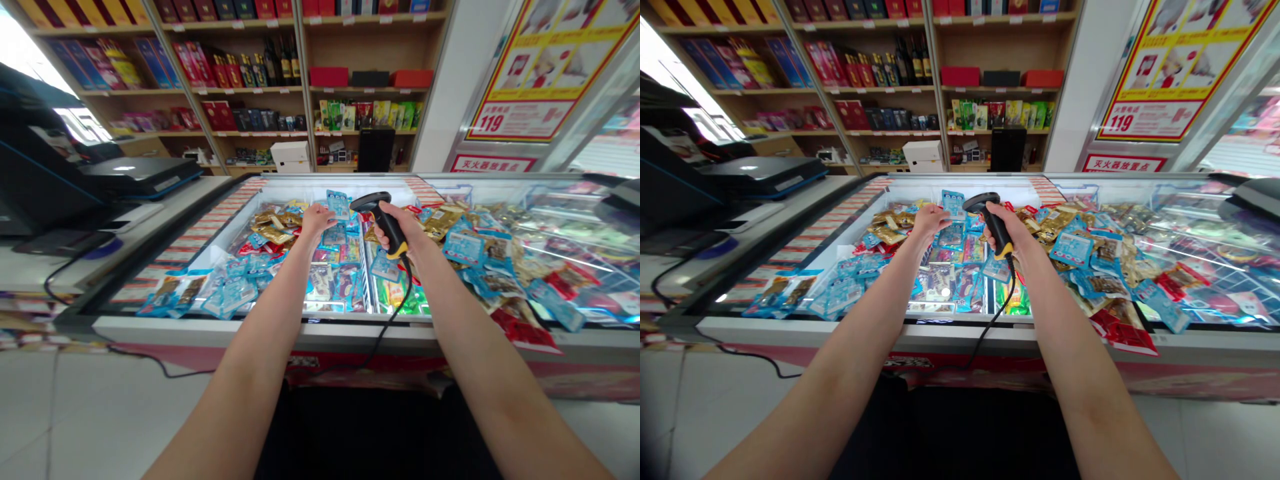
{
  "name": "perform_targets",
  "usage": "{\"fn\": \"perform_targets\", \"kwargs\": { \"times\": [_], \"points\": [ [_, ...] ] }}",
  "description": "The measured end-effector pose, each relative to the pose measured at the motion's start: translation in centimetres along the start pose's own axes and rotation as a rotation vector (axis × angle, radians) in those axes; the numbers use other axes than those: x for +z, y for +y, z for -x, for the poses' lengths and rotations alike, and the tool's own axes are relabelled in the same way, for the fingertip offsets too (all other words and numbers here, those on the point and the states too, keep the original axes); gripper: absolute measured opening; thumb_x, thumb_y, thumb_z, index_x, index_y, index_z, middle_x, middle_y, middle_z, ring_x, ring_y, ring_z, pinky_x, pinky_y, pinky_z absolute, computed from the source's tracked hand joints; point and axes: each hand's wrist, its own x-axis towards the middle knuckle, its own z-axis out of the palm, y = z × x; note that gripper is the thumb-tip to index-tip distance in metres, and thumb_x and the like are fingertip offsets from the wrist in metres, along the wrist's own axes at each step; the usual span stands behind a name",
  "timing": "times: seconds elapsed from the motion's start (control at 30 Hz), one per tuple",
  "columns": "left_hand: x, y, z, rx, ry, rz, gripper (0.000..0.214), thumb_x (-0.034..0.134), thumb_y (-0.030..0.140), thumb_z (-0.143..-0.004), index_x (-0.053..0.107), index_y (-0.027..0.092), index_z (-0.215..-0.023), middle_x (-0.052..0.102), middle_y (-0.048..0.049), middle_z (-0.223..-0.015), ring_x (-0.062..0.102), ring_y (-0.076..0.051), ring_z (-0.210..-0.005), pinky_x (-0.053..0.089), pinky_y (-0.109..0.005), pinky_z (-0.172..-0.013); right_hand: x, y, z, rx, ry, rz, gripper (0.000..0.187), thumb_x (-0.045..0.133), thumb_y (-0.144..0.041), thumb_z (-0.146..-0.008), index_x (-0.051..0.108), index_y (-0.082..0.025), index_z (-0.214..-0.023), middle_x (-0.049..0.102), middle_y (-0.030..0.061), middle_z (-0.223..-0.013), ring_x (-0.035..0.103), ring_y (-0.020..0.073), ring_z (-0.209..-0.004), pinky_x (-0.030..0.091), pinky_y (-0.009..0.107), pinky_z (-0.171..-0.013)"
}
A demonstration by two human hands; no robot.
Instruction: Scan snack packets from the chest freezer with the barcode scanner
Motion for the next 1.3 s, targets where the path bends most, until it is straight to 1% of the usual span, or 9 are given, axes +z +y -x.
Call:
{"fn": "perform_targets", "kwargs": {
  "times": [0.17,0.33,0.47,0.57,0.67,0.83,1.0,1.2,1.3],
  "points": [
    [0.1,0.1,-0.2,0.014,0.043,-0.068,0.029,0.071,0.006,-0.057,0.044,0.017,-0.060,0.046,0.0067,-0.058,0.049,-0.006,-0.058,0.059,-0.029,-0.067,0.1,-0.1,0.1,0.004,-0.008,-0.006,0.039,0.060,-0.055,-0.092,0.058,-0.018,-0.083,0.059,0.0011,-0.050,0.049,0.0119,-0.034,0.040,0.021,-0.030],
    [-0.9,1.2,-0.8,0.098,0.194,-0.239,0.013,0.063,0.013,-0.065,0.052,0.019,-0.069,0.051,0.0049,-0.061,0.056,-0.012,-0.061,0.056,-0.029,-0.066,0.1,-0.3,0.3,-0.007,0.003,-0.038,0.039,0.060,-0.055,-0.092,0.056,-0.019,-0.081,0.058,0.0001,-0.050,0.048,0.0111,-0.034,0.039,0.021,-0.031],
    [-3.1,2.2,-1.7,0.223,0.397,-0.429,0.007,0.060,0.020,-0.073,0.058,0.020,-0.080,0.060,0.0002,-0.073,0.063,-0.019,-0.078,0.053,-0.033,-0.080,-0.1,-0.4,0.3,0.007,0.022,-0.066,0.039,0.057,-0.056,-0.094,0.056,-0.018,-0.083,0.058,-0.0002,-0.051,0.049,0.0109,-0.035,0.040,0.020,-0.032],
    [-4.4,2.9,-1.6,0.284,0.520,-0.574,0.017,0.059,0.018,-0.075,0.060,0.020,-0.092,0.066,-0.0047,-0.092,0.063,-0.024,-0.096,0.048,-0.038,-0.094,-0.1,-0.5,0.3,-0.003,0.058,-0.096,0.039,0.055,-0.056,-0.095,0.056,-0.018,-0.084,0.058,-0.0001,-0.051,0.048,0.0107,-0.035,0.041,0.020,-0.032],
    [-4.6,3.4,-0.5,0.302,0.573,-0.717,0.030,0.062,0.016,-0.075,0.059,0.022,-0.103,0.065,-0.0095,-0.113,0.057,-0.030,-0.115,0.041,-0.044,-0.104,0.0,-0.7,0.4,-0.019,0.103,-0.137,0.041,0.056,-0.057,-0.094,0.057,-0.018,-0.083,0.058,0.0003,-0.051,0.048,0.0103,-0.035,0.040,0.020,-0.032],
    [-3.6,3.5,0.9,0.307,0.499,-0.882,0.027,0.063,0.018,-0.077,0.061,0.023,-0.103,0.063,-0.0131,-0.118,0.052,-0.036,-0.122,0.035,-0.050,-0.106,-0.2,-1.0,0.5,-0.062,0.191,-0.187,0.042,0.058,-0.059,-0.093,0.058,-0.019,-0.083,0.056,-0.0001,-0.049,0.048,0.0106,-0.035,0.041,0.020,-0.033],
    [-2.4,2.9,1.0,0.367,0.419,-0.960,0.022,0.059,0.020,-0.082,0.064,0.024,-0.103,0.065,-0.0106,-0.117,0.057,-0.031,-0.118,0.035,-0.044,-0.106,-0.8,-1.0,0.2,-0.101,0.264,-0.231,0.042,0.057,-0.059,-0.093,0.056,-0.019,-0.080,0.055,-0.0006,-0.049,0.048,0.0101,-0.036,0.040,0.019,-0.033],
    [1.6,0.2,1.0,0.394,0.031,-0.980,0.020,0.056,0.020,-0.085,0.069,0.022,-0.100,0.071,-0.0094,-0.111,0.064,-0.026,-0.109,0.043,-0.036,-0.099,-1.2,-0.8,0.0,-0.149,0.298,-0.294,0.039,0.055,-0.055,-0.094,0.055,-0.020,-0.078,0.053,-0.0021,-0.048,0.048,0.0104,-0.036,0.040,0.020,-0.033],
    [4.2,-1.0,1.0,0.384,-0.090,-1.011,0.022,0.055,0.020,-0.087,0.072,0.020,-0.101,0.071,-0.0117,-0.115,0.064,-0.027,-0.111,0.045,-0.036,-0.098,-1.3,-1.0,0.0,-0.152,0.340,-0.314,0.040,0.055,-0.057,-0.093,0.054,-0.020,-0.078,0.052,-0.0024,-0.047,0.048,0.0109,-0.035,0.040,0.021,-0.033]
  ]
}}
